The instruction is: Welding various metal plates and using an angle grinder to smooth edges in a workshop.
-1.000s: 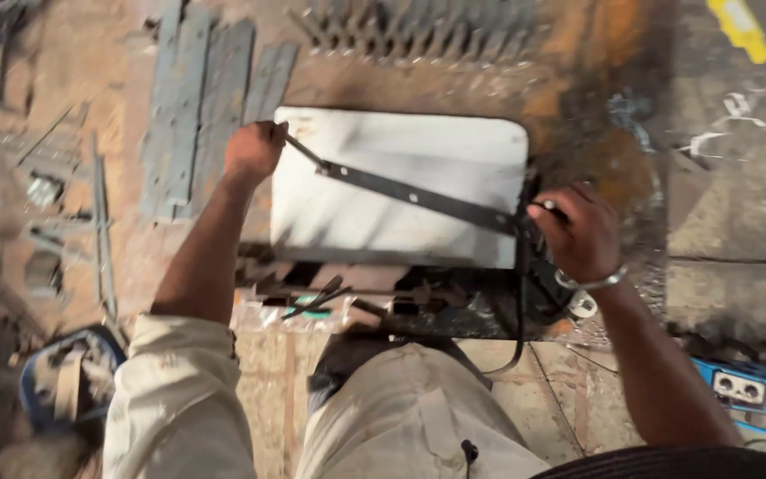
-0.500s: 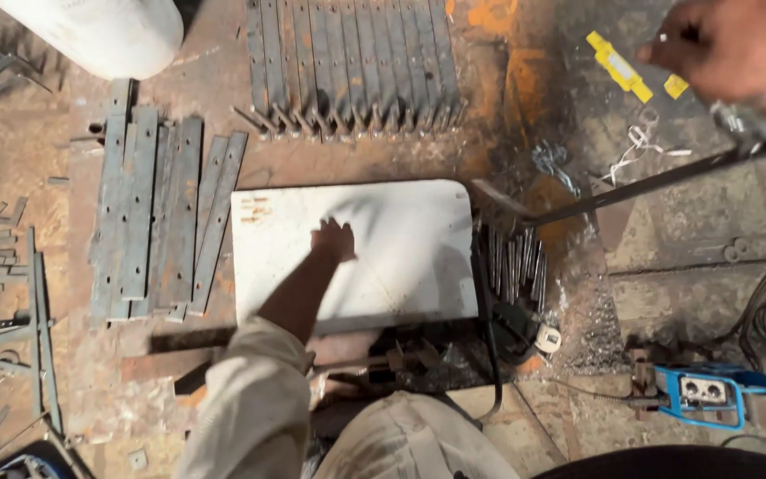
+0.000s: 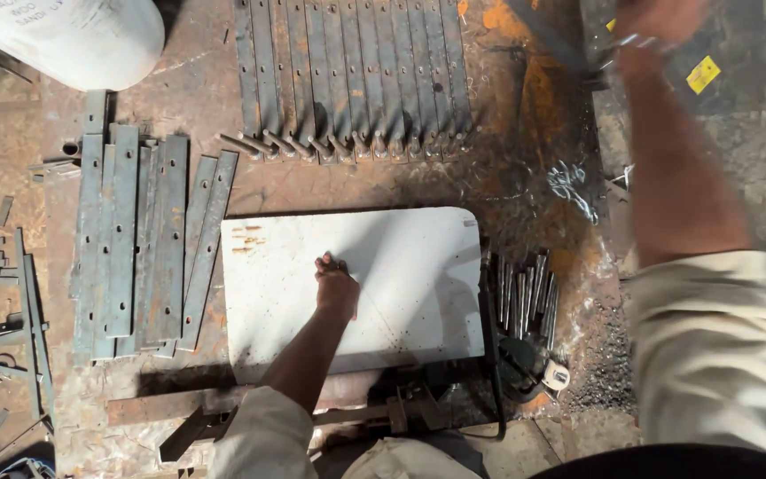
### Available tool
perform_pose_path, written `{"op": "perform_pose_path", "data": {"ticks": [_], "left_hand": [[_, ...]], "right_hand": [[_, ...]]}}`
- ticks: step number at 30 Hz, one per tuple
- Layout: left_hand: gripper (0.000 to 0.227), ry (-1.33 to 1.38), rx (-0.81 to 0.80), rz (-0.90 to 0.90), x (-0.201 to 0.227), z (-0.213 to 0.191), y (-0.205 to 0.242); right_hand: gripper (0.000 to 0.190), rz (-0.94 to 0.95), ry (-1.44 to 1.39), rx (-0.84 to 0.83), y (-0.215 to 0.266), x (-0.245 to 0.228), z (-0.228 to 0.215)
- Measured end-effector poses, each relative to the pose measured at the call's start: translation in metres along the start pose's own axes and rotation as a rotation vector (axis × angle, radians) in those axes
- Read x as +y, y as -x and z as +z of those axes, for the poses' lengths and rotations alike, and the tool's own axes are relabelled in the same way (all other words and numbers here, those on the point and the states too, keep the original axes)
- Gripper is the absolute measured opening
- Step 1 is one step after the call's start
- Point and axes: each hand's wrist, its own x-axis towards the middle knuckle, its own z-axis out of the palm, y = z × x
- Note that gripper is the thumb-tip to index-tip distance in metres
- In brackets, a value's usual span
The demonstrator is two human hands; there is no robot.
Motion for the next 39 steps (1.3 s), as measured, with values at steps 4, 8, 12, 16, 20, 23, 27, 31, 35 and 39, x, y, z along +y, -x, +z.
{"op": "perform_pose_path", "data": {"ticks": [4,8,12,16,20,23,27,31,35,39], "left_hand": [[0.126,-0.019,0.020,-0.009,-0.001,0.001,0.006],[0.128,-0.033,0.045,-0.004,-0.004,0.000,0.009],[0.127,-0.034,0.069,-0.009,-0.002,0.007,0.002],[0.128,-0.017,0.058,-0.003,-0.001,0.009,0.006],[0.128,-0.020,0.073,0.006,-0.003,0.005,0.005],[0.128,-0.026,0.067,-0.004,-0.002,0.006,0.005],[0.129,-0.035,0.067,-0.012,-0.003,0.006,0.004],[0.132,-0.026,0.054,-0.011,-0.004,0.000,0.008],[0.133,-0.026,0.023,-0.006,-0.005,-0.008,0.015],[0.133,-0.012,0.012,-0.017,-0.005,-0.009,0.012]], "right_hand": [[0.037,0.194,0.015,-0.084,0.106,-0.067,0.062],[0.047,0.609,-0.132,-0.731,0.121,-0.141,-0.023],[0.035,0.458,-0.160,-0.664,0.157,-0.150,-0.039],[0.027,0.426,-0.224,-0.616,0.153,-0.151,-0.057],[0.030,0.354,-0.157,-0.576,0.153,-0.140,-0.047],[0.027,0.438,-0.198,-0.717,0.153,-0.140,-0.044],[0.028,0.304,-0.208,-0.634,0.160,-0.156,-0.047],[0.026,0.369,-0.279,-0.671,0.146,-0.170,-0.067],[0.029,0.401,-0.308,-0.654,0.149,-0.168,-0.066],[0.029,0.409,-0.272,-0.585,0.151,-0.166,-0.054]]}}
